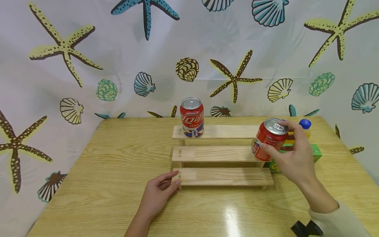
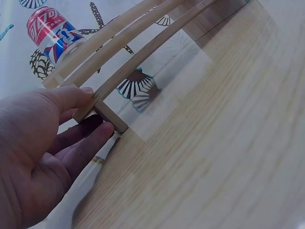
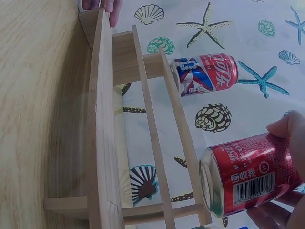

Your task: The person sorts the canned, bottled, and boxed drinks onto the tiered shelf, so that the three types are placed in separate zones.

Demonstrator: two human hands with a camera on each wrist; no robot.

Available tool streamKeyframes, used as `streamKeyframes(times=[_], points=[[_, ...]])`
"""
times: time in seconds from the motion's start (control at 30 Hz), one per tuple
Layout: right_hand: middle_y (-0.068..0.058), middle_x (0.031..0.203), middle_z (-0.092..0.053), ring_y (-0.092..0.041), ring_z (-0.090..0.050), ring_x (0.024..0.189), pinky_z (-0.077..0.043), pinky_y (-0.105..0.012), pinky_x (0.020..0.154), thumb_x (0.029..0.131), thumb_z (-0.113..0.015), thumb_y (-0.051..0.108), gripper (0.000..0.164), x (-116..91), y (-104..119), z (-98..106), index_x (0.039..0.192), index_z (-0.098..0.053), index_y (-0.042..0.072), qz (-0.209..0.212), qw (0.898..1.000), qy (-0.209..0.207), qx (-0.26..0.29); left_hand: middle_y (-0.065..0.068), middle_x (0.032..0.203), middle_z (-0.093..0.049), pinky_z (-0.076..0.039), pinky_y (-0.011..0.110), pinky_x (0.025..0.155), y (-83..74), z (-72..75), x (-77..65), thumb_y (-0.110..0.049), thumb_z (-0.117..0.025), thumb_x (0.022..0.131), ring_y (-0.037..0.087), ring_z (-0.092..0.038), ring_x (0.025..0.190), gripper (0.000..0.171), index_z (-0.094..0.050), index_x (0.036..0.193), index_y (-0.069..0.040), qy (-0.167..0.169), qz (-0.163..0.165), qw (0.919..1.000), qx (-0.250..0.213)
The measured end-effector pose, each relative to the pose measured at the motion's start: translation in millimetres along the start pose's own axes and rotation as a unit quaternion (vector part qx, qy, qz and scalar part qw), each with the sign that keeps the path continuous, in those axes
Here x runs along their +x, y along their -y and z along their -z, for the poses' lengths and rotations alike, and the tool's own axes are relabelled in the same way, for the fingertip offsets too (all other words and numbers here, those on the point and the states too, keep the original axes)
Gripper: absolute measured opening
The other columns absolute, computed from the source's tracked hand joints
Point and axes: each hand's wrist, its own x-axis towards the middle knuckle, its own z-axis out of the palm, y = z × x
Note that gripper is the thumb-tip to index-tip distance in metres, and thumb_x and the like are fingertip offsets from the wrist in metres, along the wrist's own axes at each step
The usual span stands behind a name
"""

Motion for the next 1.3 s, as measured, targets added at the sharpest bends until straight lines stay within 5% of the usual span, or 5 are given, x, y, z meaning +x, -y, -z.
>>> streamKeyframes(times=[1.3], points=[[-0.009, 0.131, -0.056, -0.018, -0.050, 0.100, -0.050, -0.015, 0.068, 0.084, -0.080, 0.020, 0.064, 46, 9, -24, 0.139, -0.048, 0.014, 0.002, 1.000, -0.016, 0.004, 0.010, 0.132, -0.064, -0.063, 0.025, 0.079, 3.0, 1.8, 2.0, -0.018, -0.078, 0.089, 0.017, -0.072, 0.093, 0.038, -0.070, 0.126, -0.013, 0.006, -0.007, 1.0000, 0.003]])
